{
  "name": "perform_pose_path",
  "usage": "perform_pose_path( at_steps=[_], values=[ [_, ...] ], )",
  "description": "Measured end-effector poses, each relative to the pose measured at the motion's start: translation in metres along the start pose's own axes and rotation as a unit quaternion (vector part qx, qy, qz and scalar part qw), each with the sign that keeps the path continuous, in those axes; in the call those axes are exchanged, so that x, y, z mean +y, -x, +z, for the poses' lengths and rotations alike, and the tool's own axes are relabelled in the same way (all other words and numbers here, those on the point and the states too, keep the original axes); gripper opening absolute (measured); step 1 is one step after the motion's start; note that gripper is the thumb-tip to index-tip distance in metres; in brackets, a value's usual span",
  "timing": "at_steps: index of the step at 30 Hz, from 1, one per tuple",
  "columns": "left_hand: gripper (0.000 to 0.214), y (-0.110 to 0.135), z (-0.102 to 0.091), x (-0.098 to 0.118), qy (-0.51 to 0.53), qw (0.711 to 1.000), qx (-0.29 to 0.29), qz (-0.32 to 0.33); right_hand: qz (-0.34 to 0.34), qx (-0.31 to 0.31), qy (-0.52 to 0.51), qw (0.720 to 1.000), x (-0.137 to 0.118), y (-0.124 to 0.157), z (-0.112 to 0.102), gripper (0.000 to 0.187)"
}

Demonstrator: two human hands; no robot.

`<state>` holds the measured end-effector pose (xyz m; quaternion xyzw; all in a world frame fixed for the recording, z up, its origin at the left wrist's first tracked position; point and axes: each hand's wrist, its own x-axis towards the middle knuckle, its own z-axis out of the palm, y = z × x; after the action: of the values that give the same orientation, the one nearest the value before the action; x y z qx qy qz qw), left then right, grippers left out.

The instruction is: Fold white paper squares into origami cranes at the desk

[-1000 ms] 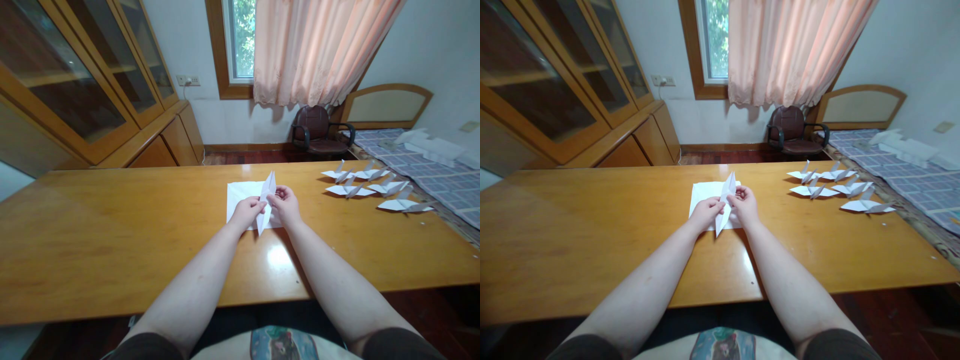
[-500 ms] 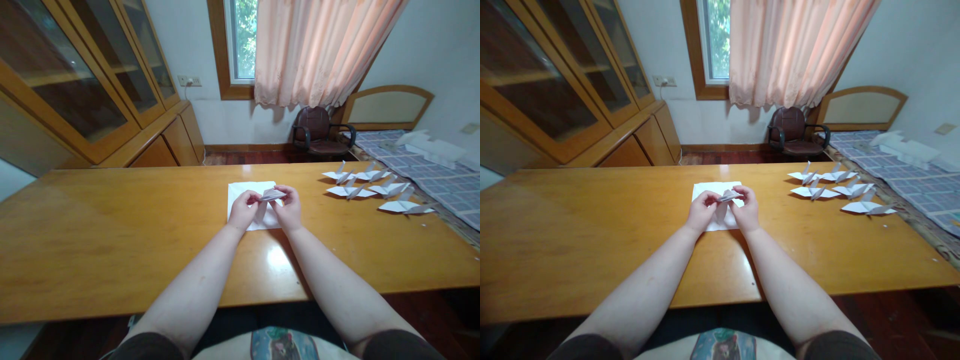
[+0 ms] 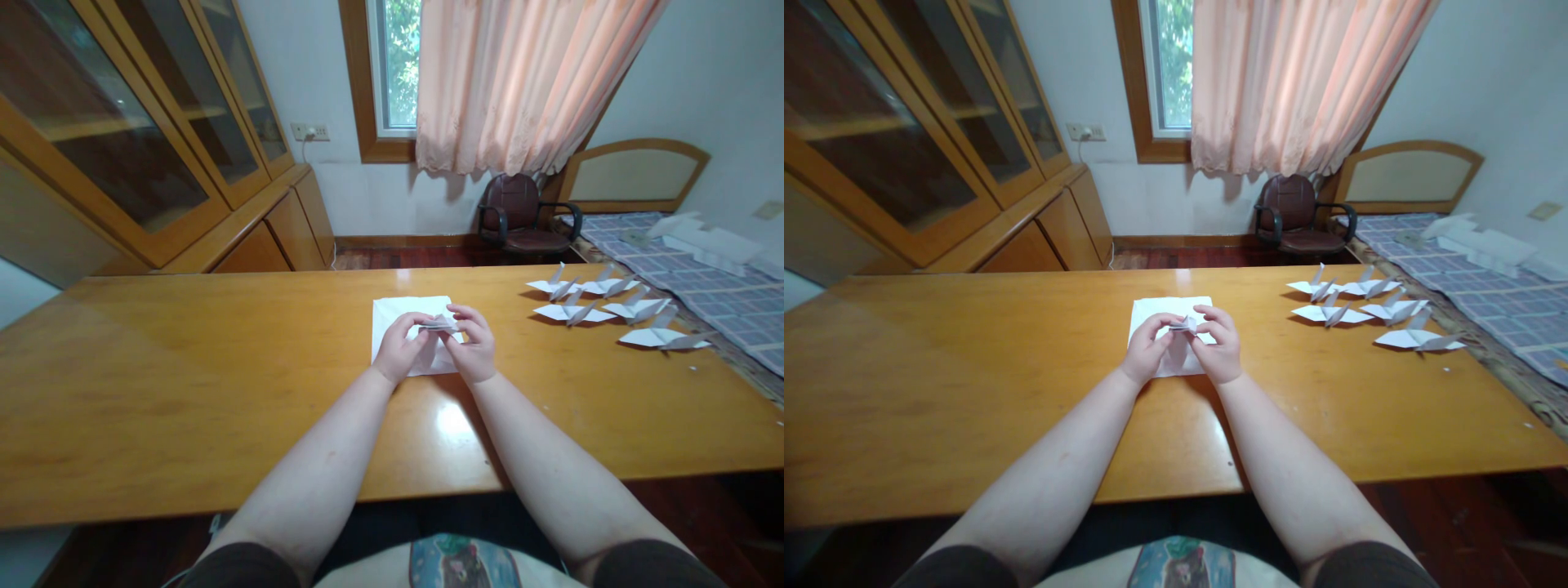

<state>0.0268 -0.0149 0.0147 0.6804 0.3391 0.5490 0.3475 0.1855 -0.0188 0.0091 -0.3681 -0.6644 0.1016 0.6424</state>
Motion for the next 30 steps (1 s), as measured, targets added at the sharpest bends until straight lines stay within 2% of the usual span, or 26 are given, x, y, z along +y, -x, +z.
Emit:
perform_pose_path(
  at_steps=[2, 4, 10, 15, 18, 20, 23, 25, 28, 30],
  values=[
    [0.028, 0.000, -0.003, 0.004, 0.012, 1.000, -0.015, 0.021, 0.016, -0.011, -0.007, 1.000, 0.001, 0.000, -0.001, 0.014],
    [0.030, -0.001, -0.005, 0.005, 0.021, 1.000, -0.011, 0.004, 0.028, -0.020, -0.010, 0.999, 0.002, 0.000, -0.001, 0.017],
    [0.028, -0.008, -0.008, 0.000, 0.090, 0.989, 0.012, -0.115, 0.054, -0.045, -0.027, 0.997, 0.002, 0.001, -0.005, 0.019],
    [0.029, -0.014, -0.005, -0.010, 0.143, 0.965, 0.100, -0.194, 0.091, -0.076, -0.083, 0.990, -0.002, 0.007, -0.002, 0.018],
    [0.037, -0.013, -0.004, -0.018, 0.152, 0.950, 0.109, -0.248, 0.138, -0.038, -0.098, 0.985, -0.003, 0.008, 0.004, 0.014],
    [0.029, -0.011, -0.005, -0.019, 0.111, 0.962, 0.086, -0.235, 0.173, 0.007, -0.107, 0.979, -0.002, 0.005, 0.007, 0.022],
    [0.024, -0.008, -0.005, -0.013, 0.005, 0.987, 0.008, -0.157, 0.242, 0.049, -0.138, 0.959, 0.004, -0.001, 0.008, 0.025],
    [0.017, -0.006, -0.004, -0.008, -0.049, 0.991, -0.039, -0.117, 0.281, 0.073, -0.156, 0.944, 0.008, -0.005, 0.007, 0.025],
    [0.012, -0.003, 0.000, -0.003, -0.048, 0.989, -0.061, -0.124, 0.300, 0.096, -0.181, 0.932, 0.012, -0.007, 0.007, 0.029],
    [0.011, -0.002, 0.003, -0.004, -0.023, 0.988, -0.051, -0.144, 0.307, 0.077, -0.197, 0.928, 0.011, -0.007, 0.008, 0.032]
  ],
)
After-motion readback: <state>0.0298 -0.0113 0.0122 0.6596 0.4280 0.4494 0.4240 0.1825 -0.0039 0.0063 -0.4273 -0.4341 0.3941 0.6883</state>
